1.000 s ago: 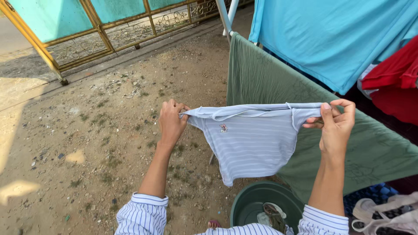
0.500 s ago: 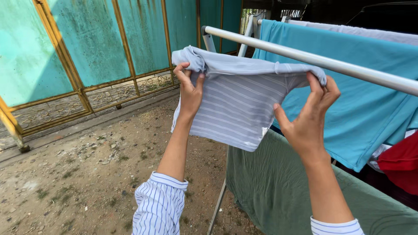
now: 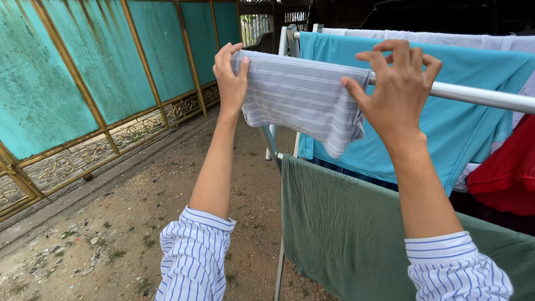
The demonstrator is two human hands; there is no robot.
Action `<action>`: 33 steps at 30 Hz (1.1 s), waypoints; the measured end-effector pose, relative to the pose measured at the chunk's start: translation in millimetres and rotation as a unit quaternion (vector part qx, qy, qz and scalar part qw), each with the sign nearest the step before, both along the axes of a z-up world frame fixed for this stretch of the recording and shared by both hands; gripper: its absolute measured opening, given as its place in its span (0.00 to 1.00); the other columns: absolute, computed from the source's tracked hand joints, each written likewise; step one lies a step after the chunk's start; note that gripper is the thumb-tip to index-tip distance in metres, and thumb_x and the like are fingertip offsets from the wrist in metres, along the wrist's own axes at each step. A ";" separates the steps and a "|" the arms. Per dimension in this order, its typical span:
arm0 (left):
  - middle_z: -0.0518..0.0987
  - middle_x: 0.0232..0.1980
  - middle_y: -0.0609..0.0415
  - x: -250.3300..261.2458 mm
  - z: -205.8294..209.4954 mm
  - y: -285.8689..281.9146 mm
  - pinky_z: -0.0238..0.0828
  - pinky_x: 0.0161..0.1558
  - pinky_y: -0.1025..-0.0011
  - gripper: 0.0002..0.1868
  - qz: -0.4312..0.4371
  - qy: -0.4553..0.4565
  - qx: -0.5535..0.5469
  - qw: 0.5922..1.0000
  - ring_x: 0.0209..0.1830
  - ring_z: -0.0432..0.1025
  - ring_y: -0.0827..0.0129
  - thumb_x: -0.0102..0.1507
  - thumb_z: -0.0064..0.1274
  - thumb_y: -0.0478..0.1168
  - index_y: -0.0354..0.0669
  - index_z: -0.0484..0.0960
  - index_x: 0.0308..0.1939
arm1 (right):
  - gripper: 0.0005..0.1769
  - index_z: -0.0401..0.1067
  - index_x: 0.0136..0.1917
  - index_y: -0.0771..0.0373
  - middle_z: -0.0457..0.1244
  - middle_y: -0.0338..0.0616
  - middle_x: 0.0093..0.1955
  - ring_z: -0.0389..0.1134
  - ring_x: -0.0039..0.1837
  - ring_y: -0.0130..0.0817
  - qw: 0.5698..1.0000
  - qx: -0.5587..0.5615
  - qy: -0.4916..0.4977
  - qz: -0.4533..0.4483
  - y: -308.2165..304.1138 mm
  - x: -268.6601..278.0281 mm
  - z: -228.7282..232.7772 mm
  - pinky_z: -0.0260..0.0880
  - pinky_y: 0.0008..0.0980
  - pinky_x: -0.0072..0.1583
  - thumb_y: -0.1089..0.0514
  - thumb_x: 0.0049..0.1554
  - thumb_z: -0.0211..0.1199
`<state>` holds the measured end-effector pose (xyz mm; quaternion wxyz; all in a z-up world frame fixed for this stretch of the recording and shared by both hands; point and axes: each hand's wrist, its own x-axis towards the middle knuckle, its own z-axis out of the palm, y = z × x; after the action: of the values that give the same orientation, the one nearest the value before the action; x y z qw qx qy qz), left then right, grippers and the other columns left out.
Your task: The person takes wet garments out of a bucket and hangs them on a metal drying rack. The person spreads a green top, a red shirt, a mustard-colored shirt, and various pieces of underwear over the rack bars.
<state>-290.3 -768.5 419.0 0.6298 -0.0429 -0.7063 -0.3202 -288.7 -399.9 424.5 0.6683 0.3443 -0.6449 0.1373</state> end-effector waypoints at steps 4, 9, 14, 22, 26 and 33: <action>0.66 0.72 0.50 5.9 -35.2 17.5 0.61 0.75 0.55 0.16 -0.036 0.046 0.030 0.998 0.75 0.61 0.58 0.68 0.54 0.36 0.50 0.79 0.60 | 0.09 0.80 0.53 0.51 0.63 0.29 0.52 0.62 0.59 0.36 0.999 -0.045 -0.013 0.002 -6.4 3.6 -15.5 0.52 0.38 0.66 0.56 0.59 0.76; 0.67 0.75 0.57 24.6 -31.6 37.1 0.60 0.73 0.59 0.19 -0.046 0.014 0.031 0.998 0.77 0.61 0.60 0.68 0.50 0.31 0.52 0.80 0.62 | 0.05 0.81 0.51 0.51 0.63 0.29 0.48 0.62 0.57 0.33 0.992 -0.122 -0.012 0.002 4.5 12.8 -28.8 0.54 0.39 0.65 0.60 0.67 0.76; 0.62 0.75 0.51 59.6 -64.4 84.7 0.57 0.73 0.57 0.21 -0.005 -0.004 0.047 0.999 0.74 0.55 0.56 0.63 0.52 0.28 0.46 0.79 0.60 | 0.11 0.77 0.57 0.58 0.64 0.41 0.56 0.63 0.56 0.41 0.988 -0.104 -0.085 0.082 12.4 47.9 -54.6 0.58 0.40 0.60 0.65 0.60 0.70; 0.78 0.57 0.54 112.4 -282.8 195.1 0.70 0.51 0.70 0.09 -0.241 -0.173 0.228 0.927 0.51 0.75 0.70 0.70 0.49 0.30 0.40 0.79 0.53 | 0.10 0.74 0.60 0.62 0.64 0.37 0.57 0.65 0.54 0.25 0.747 -0.204 -0.488 0.402 96.2 88.1 -220.2 0.67 0.27 0.55 0.62 0.65 0.62; 0.82 0.51 0.55 131.1 -410.9 280.7 0.74 0.51 0.74 0.07 -0.399 -0.298 0.245 0.832 0.46 0.75 0.75 0.71 0.49 0.31 0.38 0.79 0.52 | 0.11 0.74 0.59 0.60 0.68 0.35 0.52 0.68 0.49 0.22 0.572 -0.267 -0.673 0.386 176.9 112.9 -336.5 0.69 0.25 0.51 0.57 0.65 0.59; 0.83 0.51 0.54 180.0 -579.7 463.6 0.73 0.46 0.75 0.10 -0.384 -0.464 0.346 0.720 0.44 0.77 0.75 0.71 0.48 0.35 0.39 0.80 0.54 | 0.10 0.76 0.57 0.57 0.69 0.34 0.49 0.68 0.47 0.21 0.409 -0.334 -0.817 0.231 381.0 140.6 -501.5 0.67 0.24 0.48 0.55 0.64 0.59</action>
<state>-110.2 -304.9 -160.7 0.0174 0.0649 -0.6733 -0.7363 -148.1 -18.9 -77.0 -0.1702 -0.0457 -0.6841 0.7078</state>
